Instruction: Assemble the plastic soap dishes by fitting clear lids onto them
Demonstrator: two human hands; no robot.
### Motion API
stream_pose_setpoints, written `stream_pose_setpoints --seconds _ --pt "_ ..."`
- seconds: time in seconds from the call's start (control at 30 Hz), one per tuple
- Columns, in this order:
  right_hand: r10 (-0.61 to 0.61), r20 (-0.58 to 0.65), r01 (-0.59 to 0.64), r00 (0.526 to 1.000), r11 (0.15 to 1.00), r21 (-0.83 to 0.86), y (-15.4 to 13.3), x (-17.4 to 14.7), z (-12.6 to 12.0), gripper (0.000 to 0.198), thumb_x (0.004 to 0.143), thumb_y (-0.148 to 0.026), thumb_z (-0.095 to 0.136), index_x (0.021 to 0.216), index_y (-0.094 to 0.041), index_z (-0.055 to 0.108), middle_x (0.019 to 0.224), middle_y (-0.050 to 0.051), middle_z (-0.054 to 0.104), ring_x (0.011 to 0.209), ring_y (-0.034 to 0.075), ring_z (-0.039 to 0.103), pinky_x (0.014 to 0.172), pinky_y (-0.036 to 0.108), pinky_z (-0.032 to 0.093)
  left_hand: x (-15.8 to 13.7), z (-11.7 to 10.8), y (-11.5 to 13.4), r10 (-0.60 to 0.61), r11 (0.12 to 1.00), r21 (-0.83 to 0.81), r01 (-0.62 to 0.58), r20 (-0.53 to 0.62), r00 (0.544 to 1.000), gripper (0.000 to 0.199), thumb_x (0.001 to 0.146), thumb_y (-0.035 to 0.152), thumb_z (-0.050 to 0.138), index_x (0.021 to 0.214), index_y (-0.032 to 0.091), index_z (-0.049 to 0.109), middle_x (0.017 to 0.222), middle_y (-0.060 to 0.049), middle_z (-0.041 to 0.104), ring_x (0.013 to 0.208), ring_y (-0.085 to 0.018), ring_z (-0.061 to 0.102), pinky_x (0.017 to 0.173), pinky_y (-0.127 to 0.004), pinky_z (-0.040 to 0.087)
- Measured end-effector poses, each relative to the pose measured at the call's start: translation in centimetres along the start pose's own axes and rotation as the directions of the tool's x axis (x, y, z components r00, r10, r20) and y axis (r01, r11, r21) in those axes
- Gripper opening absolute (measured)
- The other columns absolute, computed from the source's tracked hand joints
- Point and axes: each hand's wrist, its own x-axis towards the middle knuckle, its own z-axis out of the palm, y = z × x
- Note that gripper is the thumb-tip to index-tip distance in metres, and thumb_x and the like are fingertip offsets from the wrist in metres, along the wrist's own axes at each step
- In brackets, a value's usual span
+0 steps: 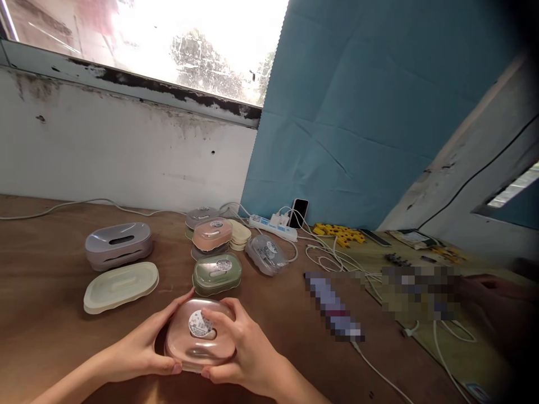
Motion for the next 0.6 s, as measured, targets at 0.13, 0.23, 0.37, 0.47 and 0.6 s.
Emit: stream_pose_setpoints --seconds 0.13,0.23,0.37,0.47,0.6 --pt "0.032 0.017 -0.031 0.999 0.997 -0.076 -1.0 0.3 -0.4 0.09 0.052 -0.034 0.087 0.133 -0.031 0.049 0.125 0.009 0.041 0.113 0.03 0.051 0.094 0.041 0.047 -0.1 0.3 -0.1 -0.006 1.0 -0.024 0.006 -0.031 1.0 0.105 0.071 0.056 0.073 0.15 0.034 0.007 0.159 -0.005 0.013 0.143 -0.03 0.02 0.116 -0.049 0.018" --pt "0.033 0.062 -0.027 0.998 0.995 -0.094 -1.3 0.7 -1.1 0.086 0.056 -0.035 0.086 0.133 -0.032 0.048 0.121 0.009 0.043 0.108 0.028 0.053 0.092 0.041 0.048 -0.1 0.6 -0.3 -0.027 0.999 -0.034 0.026 -0.046 0.999 0.108 0.069 0.056 0.075 0.15 0.032 0.006 0.158 -0.007 0.018 0.142 -0.03 0.024 0.115 -0.047 0.022" --pt "-0.008 0.101 0.018 0.995 0.996 -0.089 -0.8 0.9 -1.3 0.086 0.057 -0.036 0.084 0.134 -0.033 0.046 0.118 0.008 0.043 0.11 0.028 0.05 0.092 0.042 0.048 0.1 0.8 -0.6 -0.081 0.997 -0.015 0.08 -0.084 0.993 0.103 0.073 0.049 0.073 0.149 0.031 0.006 0.157 -0.009 0.021 0.141 -0.031 0.027 0.114 -0.047 0.026" --pt "-0.048 0.074 0.052 0.996 0.997 -0.051 0.0 0.8 -0.8 0.09 0.057 -0.033 0.085 0.136 -0.031 0.042 0.125 0.009 0.037 0.115 0.028 0.047 0.094 0.04 0.047 0.1 0.9 -0.5 -0.07 0.997 0.009 0.071 -0.084 0.994 0.096 0.074 0.043 0.072 0.147 0.032 0.011 0.153 -0.008 0.029 0.136 -0.031 0.035 0.111 -0.047 0.032" --pt "-0.099 0.085 0.102 0.991 0.994 -0.039 0.6 0.7 -0.2 0.097 0.056 -0.034 0.086 0.139 -0.029 0.037 0.13 0.011 0.035 0.121 0.029 0.044 0.099 0.041 0.043 0.1 0.8 -0.2 -0.079 0.993 0.079 0.084 -0.066 0.995 0.096 0.073 0.045 0.072 0.146 0.033 0.011 0.152 -0.009 0.03 0.135 -0.032 0.036 0.11 -0.049 0.033"
